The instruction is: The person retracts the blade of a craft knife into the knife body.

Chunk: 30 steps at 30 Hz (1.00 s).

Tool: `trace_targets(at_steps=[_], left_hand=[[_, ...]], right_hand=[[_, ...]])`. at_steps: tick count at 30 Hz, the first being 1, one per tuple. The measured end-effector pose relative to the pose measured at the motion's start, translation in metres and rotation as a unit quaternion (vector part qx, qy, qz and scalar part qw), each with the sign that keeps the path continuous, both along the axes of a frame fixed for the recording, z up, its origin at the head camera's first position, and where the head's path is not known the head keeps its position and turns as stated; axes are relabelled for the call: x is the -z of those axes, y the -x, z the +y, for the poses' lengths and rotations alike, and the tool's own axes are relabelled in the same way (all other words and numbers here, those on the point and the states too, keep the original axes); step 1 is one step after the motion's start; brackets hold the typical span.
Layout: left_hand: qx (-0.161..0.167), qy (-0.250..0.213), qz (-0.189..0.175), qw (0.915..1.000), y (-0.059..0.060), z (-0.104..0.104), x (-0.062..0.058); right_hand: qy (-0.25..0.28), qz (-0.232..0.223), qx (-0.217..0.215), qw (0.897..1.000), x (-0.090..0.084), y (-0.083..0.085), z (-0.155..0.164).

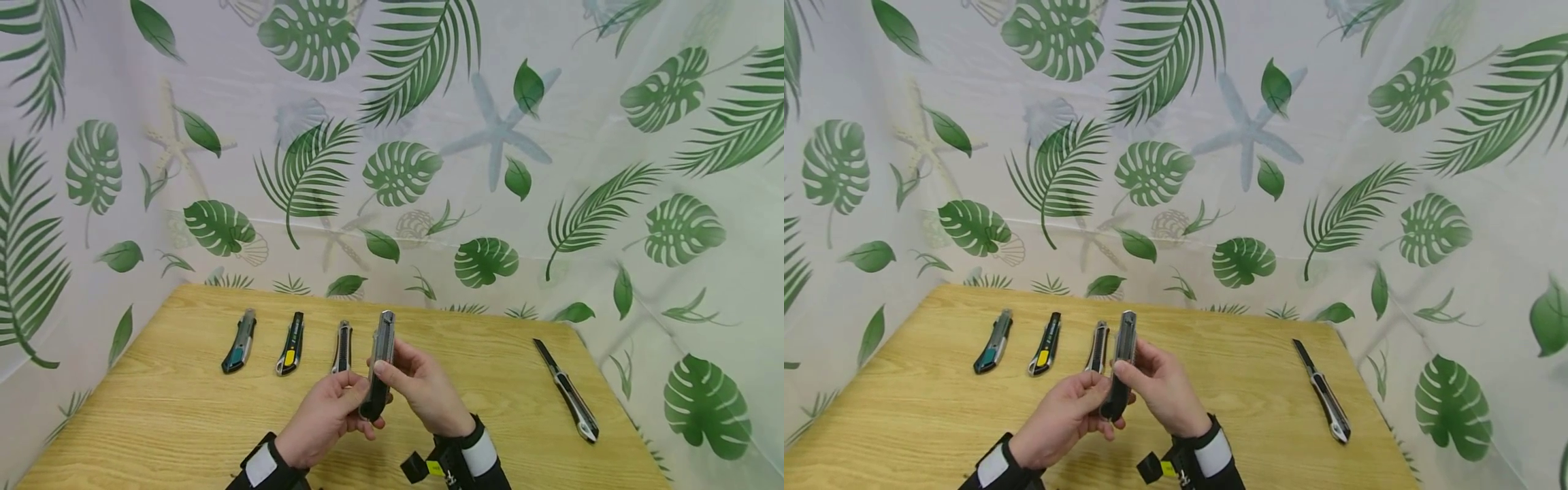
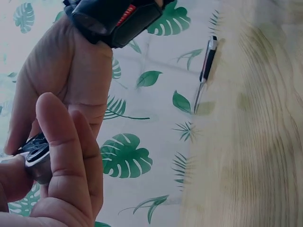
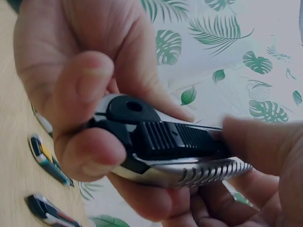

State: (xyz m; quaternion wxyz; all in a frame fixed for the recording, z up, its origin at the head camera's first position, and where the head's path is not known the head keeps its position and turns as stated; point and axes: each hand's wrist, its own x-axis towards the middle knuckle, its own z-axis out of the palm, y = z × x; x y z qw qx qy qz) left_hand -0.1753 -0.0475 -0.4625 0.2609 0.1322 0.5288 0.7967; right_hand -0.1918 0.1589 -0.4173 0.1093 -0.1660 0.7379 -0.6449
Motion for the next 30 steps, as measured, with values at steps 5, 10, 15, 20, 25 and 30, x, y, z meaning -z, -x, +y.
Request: trace_targets(at_steps=[5,10,15,20,25,30], left_hand=[[-0.065,0.058,0.023,0.9959,-0.002,0.007,-0.002],[-0.172,0.226,0.169,0.9439,-0.008,0.018,-0.003],[-0.227,0.372,0.289,0.8524,-0.014,0.027,-0.001],[-0.249,0.419,0.314,0.8146,-0.016,0.032,0.001],[-0.263,0.445,0.325,0.7916,-0.014,0.034,0.004],[-0.267,0.461,0.321,0.7830,0.000,0.037,0.013]], right_hand=[[-0.004,-0.005,0.098,0.995,0.001,0.001,-0.004],[-0.006,0.009,0.159,0.987,0.006,0.003,-0.007],[-0.041,0.030,0.169,0.984,0.013,0.006,-0.010],[-0.066,0.034,0.161,0.984,0.017,0.009,-0.012],[-0.072,0.022,0.146,0.986,0.023,0.013,-0.006],[-0.094,0.009,0.152,0.984,0.035,0.017,0.006]])
